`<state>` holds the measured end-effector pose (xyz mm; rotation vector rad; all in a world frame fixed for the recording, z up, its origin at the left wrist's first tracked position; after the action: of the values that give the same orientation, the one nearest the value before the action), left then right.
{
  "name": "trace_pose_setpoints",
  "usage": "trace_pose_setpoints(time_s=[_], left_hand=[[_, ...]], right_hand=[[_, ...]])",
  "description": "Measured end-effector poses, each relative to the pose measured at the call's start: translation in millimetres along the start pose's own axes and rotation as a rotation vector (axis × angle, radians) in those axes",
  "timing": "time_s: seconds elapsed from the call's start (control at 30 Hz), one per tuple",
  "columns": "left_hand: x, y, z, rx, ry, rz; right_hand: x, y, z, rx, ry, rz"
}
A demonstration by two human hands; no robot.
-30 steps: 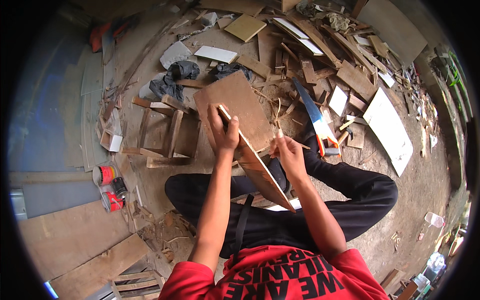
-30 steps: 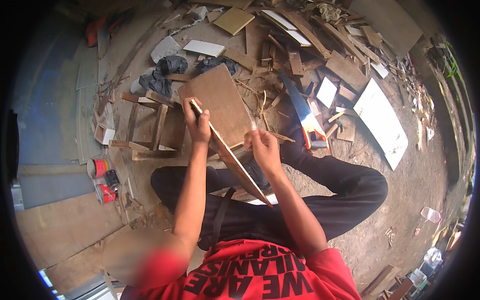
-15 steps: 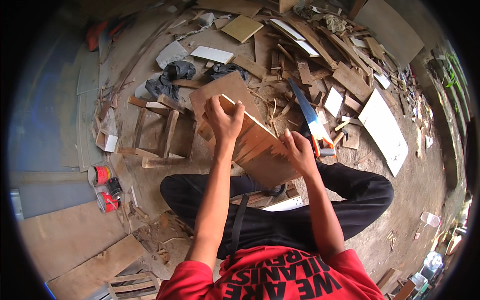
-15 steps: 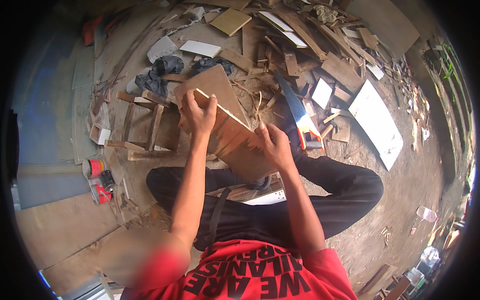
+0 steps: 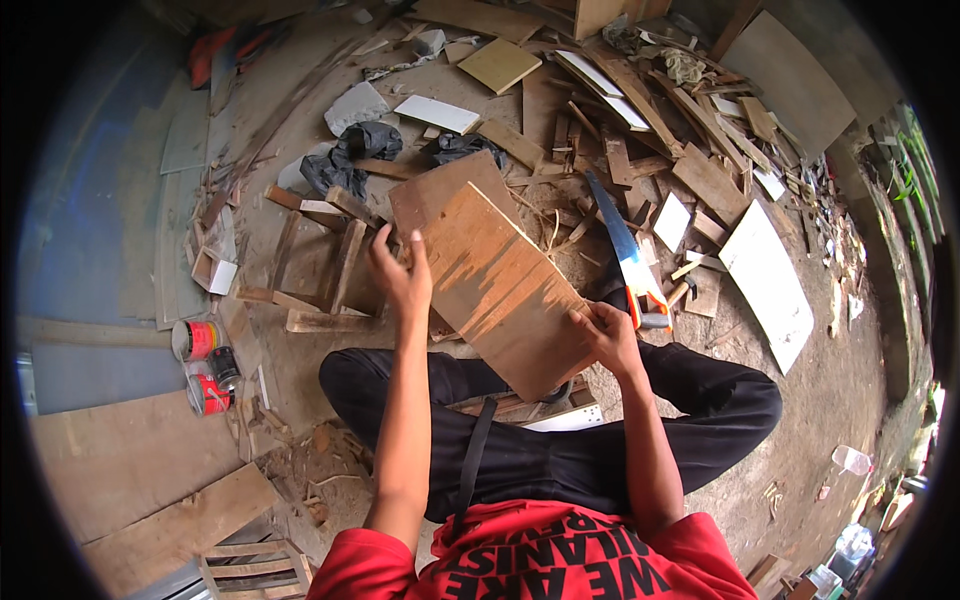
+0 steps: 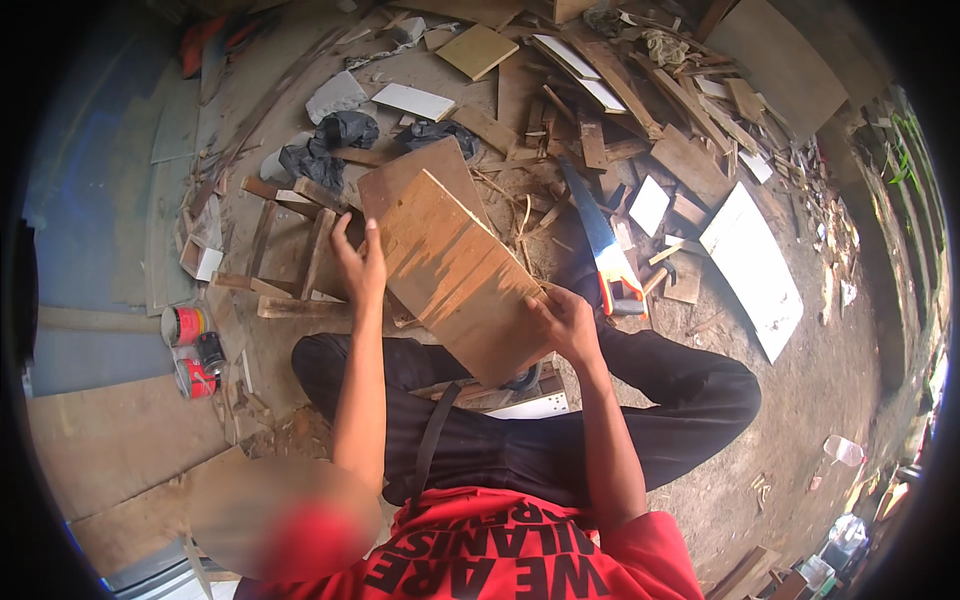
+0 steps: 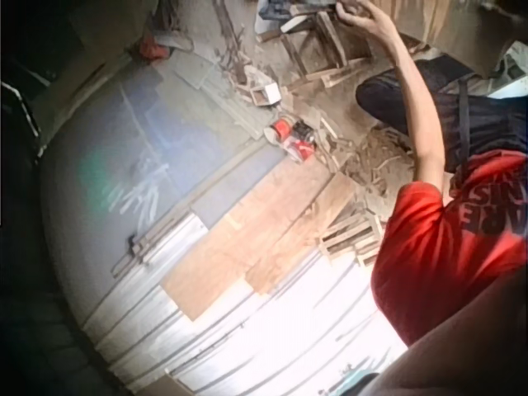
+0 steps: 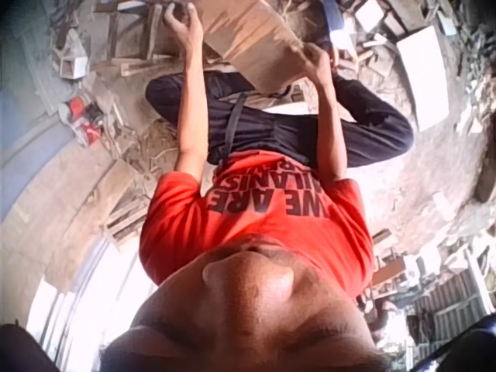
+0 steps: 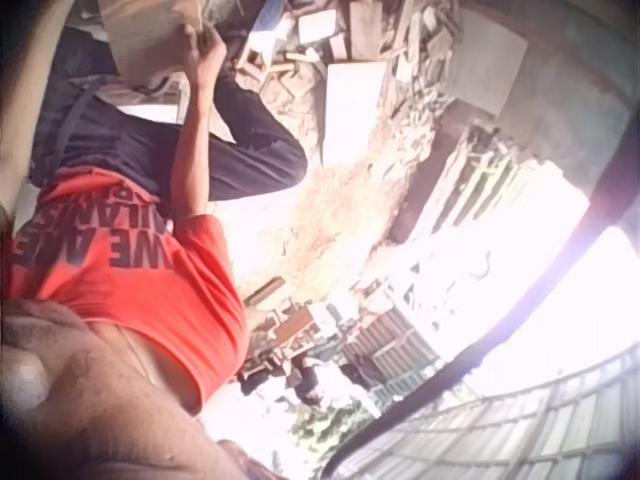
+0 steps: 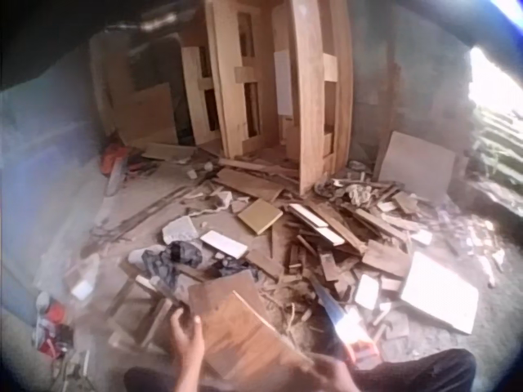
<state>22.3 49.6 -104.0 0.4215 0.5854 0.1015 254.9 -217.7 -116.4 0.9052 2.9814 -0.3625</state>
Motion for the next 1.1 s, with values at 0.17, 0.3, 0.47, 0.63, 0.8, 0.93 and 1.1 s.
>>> trace_pose_setpoints(time_s=[0.17,0.3,0.47,0.63,0.8,0.93,1.1], left_hand=[[-22.3,-50.4,-39.1,-0.416,-0.240,-0.077],[-14.4,-96.1,-23.3,-0.505,-0.348,-0.354],[-26.4,-107.1,7.3,-0.641,-0.703,-0.220],[-72.5,-51.9,-3.8,-0.717,-0.862,-0.017],[-111.6,-19.8,-17.5,-0.671,-0.895,0.145],[-142.4,-15.0,-37.4,-0.627,-0.677,0.130],[-203.8,-4.0,-53.3,-0.517,-0.056,0.209]], right_hand=[[2.6,3.3,8.6,0.064,0.101,0.042],[9.0,8.2,42.1,0.042,0.166,0.040],[32.2,-4.9,-3.5,0.157,0.192,-0.061],[73.5,-14.9,-25.7,0.228,0.738,-0.226],[166.1,-13.1,-40.2,0.230,0.767,-0.412],[222.4,6.4,-50.4,0.275,0.832,-0.382],[266.4,31.8,-63.7,0.280,0.861,-0.482]])
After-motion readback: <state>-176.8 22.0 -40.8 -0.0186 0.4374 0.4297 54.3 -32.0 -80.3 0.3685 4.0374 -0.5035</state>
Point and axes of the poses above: each hand's wrist, its own y-axis towards the middle knuckle, its own x-axis out of the palm, z = x × y, the point moved 4 cm from there along y, towards the middle knuckle, and after that the axes turned 11 degrees about y, right-handed, at the moved point
